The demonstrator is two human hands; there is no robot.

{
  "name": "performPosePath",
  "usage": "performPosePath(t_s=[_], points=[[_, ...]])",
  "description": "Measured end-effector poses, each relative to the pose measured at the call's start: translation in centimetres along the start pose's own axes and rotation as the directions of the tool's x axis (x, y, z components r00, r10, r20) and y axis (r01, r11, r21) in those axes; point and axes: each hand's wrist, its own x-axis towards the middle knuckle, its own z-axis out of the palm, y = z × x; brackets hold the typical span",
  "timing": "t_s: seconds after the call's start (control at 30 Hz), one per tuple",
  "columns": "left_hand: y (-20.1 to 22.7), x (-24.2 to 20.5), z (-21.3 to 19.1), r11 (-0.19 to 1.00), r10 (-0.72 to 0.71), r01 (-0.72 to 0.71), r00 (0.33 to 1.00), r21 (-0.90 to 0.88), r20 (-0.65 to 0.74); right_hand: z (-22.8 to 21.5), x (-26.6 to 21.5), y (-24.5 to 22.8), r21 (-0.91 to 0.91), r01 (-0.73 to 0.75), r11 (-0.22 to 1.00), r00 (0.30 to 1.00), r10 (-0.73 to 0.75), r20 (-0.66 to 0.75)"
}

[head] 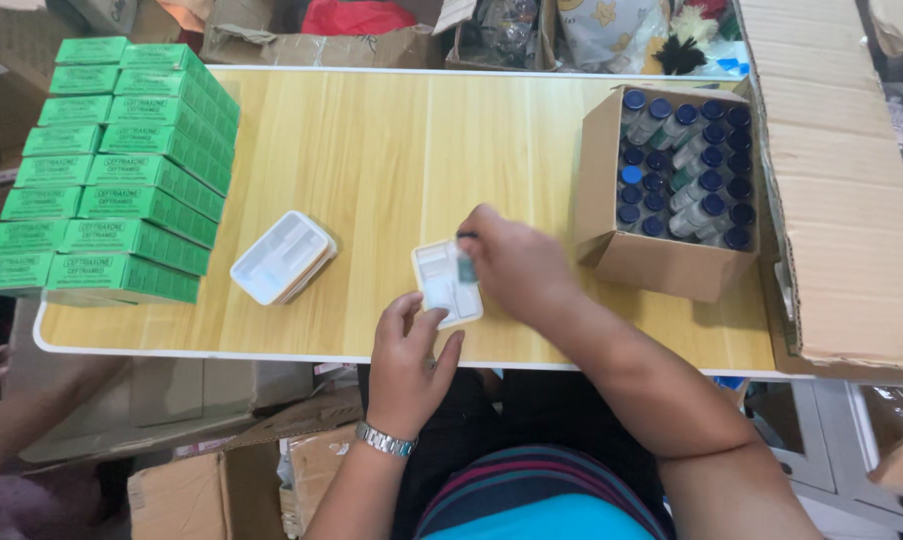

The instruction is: The person packs small vials and syringes into plastic trays and then into green medicine boxes. They repeatedly retrieve items from a large cardboard box, place them into trays, and then into boxes, stacking the completed boxes on the table.

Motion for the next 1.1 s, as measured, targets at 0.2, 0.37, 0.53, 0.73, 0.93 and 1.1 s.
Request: performPosePath(t_s=[0.2,0.37,0.53,0.73,0.93,1.1], points=[[0.1,0.1,0.3,0.999,-0.030,0.029,0.999,-0.044,-0.018,0.3,-0.3,1.0,0.183,0.049,0.982,0.996,-0.062,0.065],[-0.7,-0.5,0.9,1.000,0.008,-0.007,0.997,0.004,-0.073,3.7,-1.4,1.5,-0.026,0.166,0.986,0.985,-0.165,0.047],[-1.2,-0.5,1.4,0.998,0.066,-0.063,0.992,0.029,-0.111,4.8,-2.1,1.5,-0.164,0.263,0.951,0.962,-0.271,-0.033],[-1.3,-0.7,1.6,0.995,0.084,-0.076,0.988,0.062,-0.131,3.9,-1.8,0.3,-0.210,0.332,0.920,0.927,-0.359,-0.107],[-0.6,-1.2,1.1,0.997,0.069,-0.065,0.994,0.046,-0.085,-3.5,-7.4,0.5,-0.092,0.653,0.752,0.752,-0.658,-0.042],[-1.6,-0.6,3.0,0.977,0.192,-0.212,0.932,-0.033,-0.308,-16.4,-18.1,1.5,-0.080,0.714,0.696,0.681,-0.716,-0.154]])
